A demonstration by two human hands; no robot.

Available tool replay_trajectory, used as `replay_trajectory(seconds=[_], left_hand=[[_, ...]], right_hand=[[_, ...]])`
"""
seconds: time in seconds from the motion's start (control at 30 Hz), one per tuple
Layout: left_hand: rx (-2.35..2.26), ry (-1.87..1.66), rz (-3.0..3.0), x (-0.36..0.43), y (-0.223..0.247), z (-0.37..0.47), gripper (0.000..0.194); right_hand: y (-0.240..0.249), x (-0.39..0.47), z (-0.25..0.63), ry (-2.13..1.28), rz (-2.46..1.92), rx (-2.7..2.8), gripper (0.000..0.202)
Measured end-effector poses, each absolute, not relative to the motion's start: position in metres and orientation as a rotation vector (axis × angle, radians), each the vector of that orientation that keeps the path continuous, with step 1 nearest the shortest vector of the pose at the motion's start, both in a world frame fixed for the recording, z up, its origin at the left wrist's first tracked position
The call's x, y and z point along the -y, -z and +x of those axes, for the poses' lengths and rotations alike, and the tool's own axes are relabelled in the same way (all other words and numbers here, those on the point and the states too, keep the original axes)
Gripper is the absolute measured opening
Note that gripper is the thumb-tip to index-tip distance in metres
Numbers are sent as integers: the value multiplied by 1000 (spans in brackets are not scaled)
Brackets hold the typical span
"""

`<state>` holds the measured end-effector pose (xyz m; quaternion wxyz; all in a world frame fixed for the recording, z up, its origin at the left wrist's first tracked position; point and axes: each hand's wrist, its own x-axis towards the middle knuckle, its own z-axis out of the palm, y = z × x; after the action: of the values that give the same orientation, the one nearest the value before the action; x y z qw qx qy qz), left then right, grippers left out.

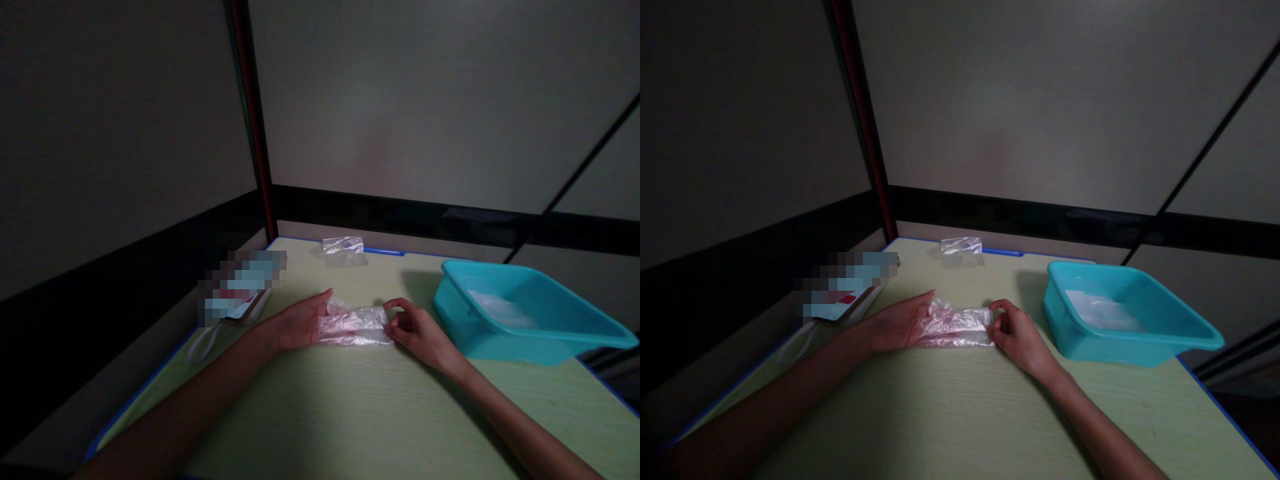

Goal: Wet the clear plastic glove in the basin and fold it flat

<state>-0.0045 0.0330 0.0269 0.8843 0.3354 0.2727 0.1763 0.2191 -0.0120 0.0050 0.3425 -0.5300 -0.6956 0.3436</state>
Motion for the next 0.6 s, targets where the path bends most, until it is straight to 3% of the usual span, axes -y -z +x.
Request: replay_trajectory(seconds=[0.47, 0.6], left_hand=[[-818, -394, 1006, -37, -32, -22, 34], [-963, -498, 1237, -35, -32, -25, 39]], right_hand=[[-10, 17, 216, -705, -1436, 1835, 36], [-13, 19, 214, -689, -1456, 1832, 36]])
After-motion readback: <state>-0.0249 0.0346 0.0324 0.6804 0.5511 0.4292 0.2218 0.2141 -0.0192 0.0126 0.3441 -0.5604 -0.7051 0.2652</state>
